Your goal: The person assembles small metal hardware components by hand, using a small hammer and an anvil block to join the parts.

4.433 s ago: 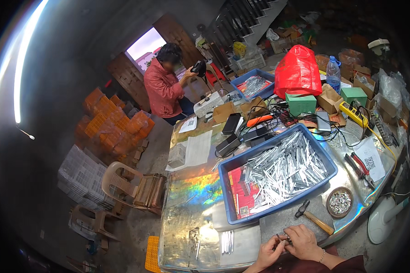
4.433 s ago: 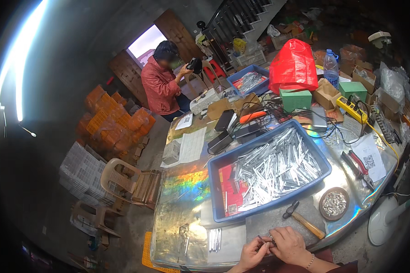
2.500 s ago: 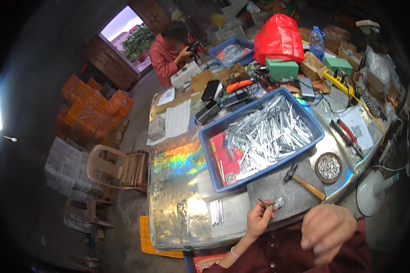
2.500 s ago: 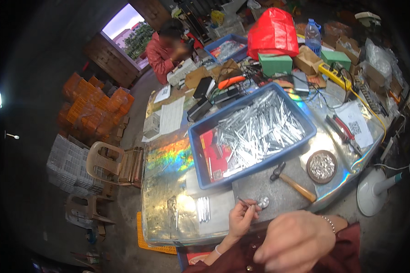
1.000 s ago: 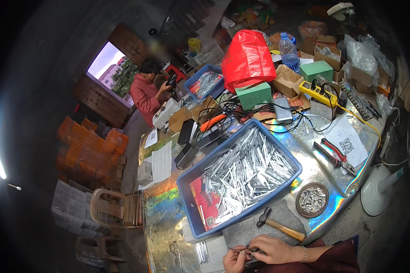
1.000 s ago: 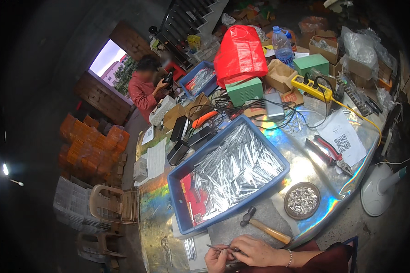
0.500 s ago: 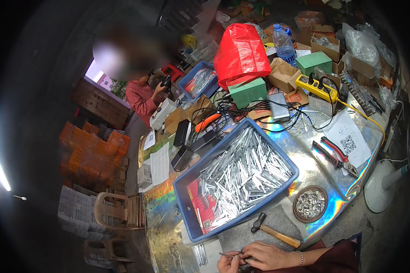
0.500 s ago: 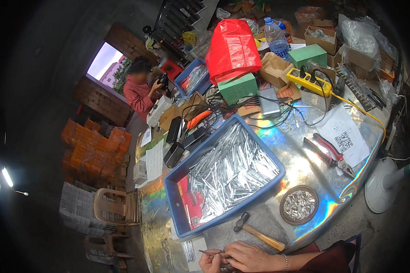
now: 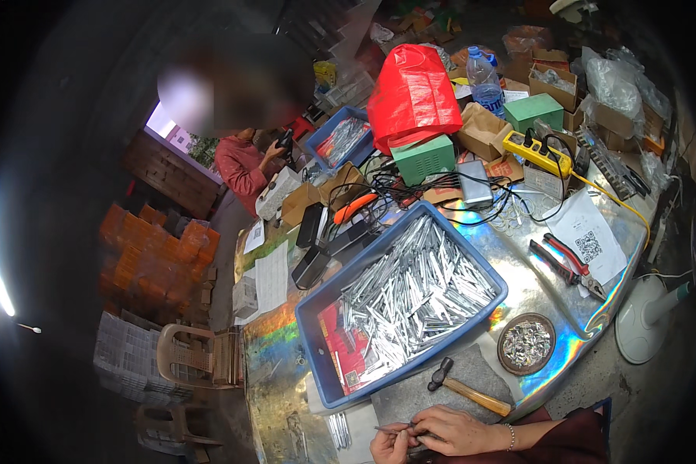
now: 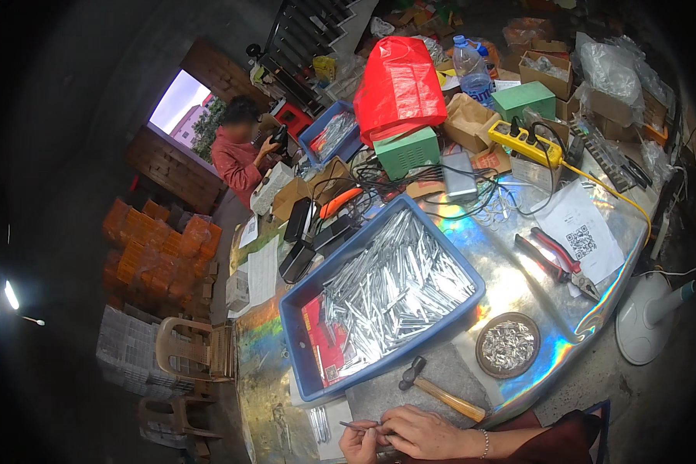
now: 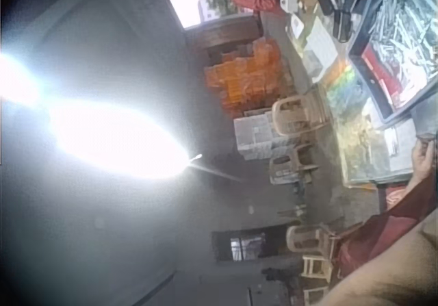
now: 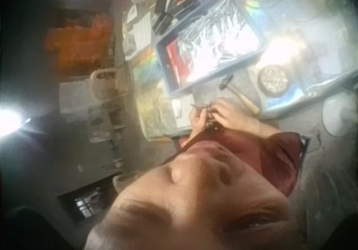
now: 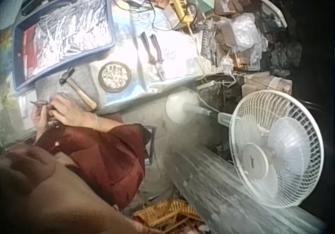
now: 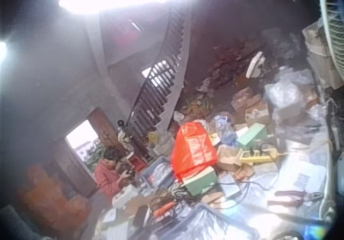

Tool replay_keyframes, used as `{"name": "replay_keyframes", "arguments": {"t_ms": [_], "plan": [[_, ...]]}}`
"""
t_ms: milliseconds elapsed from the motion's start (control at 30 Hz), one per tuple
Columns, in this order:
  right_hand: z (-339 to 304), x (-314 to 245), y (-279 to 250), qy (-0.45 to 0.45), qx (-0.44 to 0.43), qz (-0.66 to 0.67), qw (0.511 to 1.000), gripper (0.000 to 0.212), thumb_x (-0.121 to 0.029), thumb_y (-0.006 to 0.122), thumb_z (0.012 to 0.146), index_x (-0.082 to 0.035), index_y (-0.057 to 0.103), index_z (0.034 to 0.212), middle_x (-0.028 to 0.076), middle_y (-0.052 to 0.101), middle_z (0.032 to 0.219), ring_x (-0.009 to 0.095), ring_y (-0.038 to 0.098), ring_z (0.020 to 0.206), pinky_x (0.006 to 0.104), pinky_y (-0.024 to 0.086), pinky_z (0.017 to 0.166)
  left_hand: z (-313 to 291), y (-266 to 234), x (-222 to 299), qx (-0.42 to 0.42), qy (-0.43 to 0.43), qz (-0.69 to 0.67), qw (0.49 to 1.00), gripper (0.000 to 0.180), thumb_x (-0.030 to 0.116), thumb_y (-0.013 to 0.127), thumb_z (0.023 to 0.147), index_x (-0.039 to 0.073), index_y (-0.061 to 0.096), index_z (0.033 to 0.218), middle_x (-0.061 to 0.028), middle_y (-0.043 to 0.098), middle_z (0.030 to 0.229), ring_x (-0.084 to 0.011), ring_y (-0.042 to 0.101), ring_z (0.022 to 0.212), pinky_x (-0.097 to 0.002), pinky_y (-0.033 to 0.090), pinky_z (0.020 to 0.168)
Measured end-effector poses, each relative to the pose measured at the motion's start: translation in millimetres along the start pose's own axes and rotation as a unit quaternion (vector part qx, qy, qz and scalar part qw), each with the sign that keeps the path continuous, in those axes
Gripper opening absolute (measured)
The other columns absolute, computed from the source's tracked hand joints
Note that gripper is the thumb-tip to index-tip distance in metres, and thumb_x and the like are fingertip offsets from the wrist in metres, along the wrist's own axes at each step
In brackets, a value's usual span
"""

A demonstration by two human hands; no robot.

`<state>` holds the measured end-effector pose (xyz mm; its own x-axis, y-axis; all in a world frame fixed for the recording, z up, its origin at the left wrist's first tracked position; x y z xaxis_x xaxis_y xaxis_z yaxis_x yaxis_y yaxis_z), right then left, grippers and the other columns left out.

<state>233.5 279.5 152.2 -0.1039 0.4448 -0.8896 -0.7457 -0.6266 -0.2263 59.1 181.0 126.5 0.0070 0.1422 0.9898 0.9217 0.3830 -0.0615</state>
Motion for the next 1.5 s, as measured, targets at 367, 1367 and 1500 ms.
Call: {"name": "replay_keyframes", "arguments": {"t_ms": [367, 1367, 1500], "plan": [[-1, 3, 0, -0.011, -0.002, -0.008, 1.000, 0.024, -0.016, 0.061, 0.084, -0.004, 0.060, 0.104, 0.011, 0.056, 0.110, 0.028, 0.057, 0.101, 0.0358, 0.048, 0.084, 0, 6, 6, 0.002, 0.030, -0.002, 1.000, 0.016, 0.006, 0.051, 0.093, -0.002, 0.055, 0.107, -0.0065, 0.061, 0.082, -0.0101, 0.056, 0.065, -0.0218, 0.046, 0.058], [1, 0, 0, -0.017, 0.006, -0.009, 1.000, 0.019, -0.016, 0.057, 0.086, -0.004, 0.056, 0.101, 0.011, 0.054, 0.107, 0.029, 0.056, 0.098, 0.0370, 0.048, 0.081, -1, 4, 4, 0.001, 0.009, -0.005, 1.000, 0.017, 0.005, 0.050, 0.093, -0.001, 0.054, 0.109, -0.0059, 0.062, 0.085, -0.0093, 0.055, 0.066, -0.0211, 0.045, 0.058], [1, -1, -1, -0.018, 0.009, -0.005, 1.000, 0.020, -0.016, 0.057, 0.086, -0.004, 0.056, 0.101, 0.011, 0.054, 0.107, 0.028, 0.056, 0.098, 0.0370, 0.048, 0.081, -1, 3, 3, 0.004, -0.003, 0.008, 1.000, 0.017, 0.005, 0.050, 0.093, -0.001, 0.054, 0.109, -0.0053, 0.061, 0.084, -0.0099, 0.055, 0.066, -0.0215, 0.045, 0.058]]}}
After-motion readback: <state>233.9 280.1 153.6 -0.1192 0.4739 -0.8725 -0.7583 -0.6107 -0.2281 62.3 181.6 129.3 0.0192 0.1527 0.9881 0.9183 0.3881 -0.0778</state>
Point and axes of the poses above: each hand's wrist, its own z-axis towards the middle knuckle, its own y-axis out of the palm, x = y × z, the point moved 1 cm from there along z, towards the middle knuckle
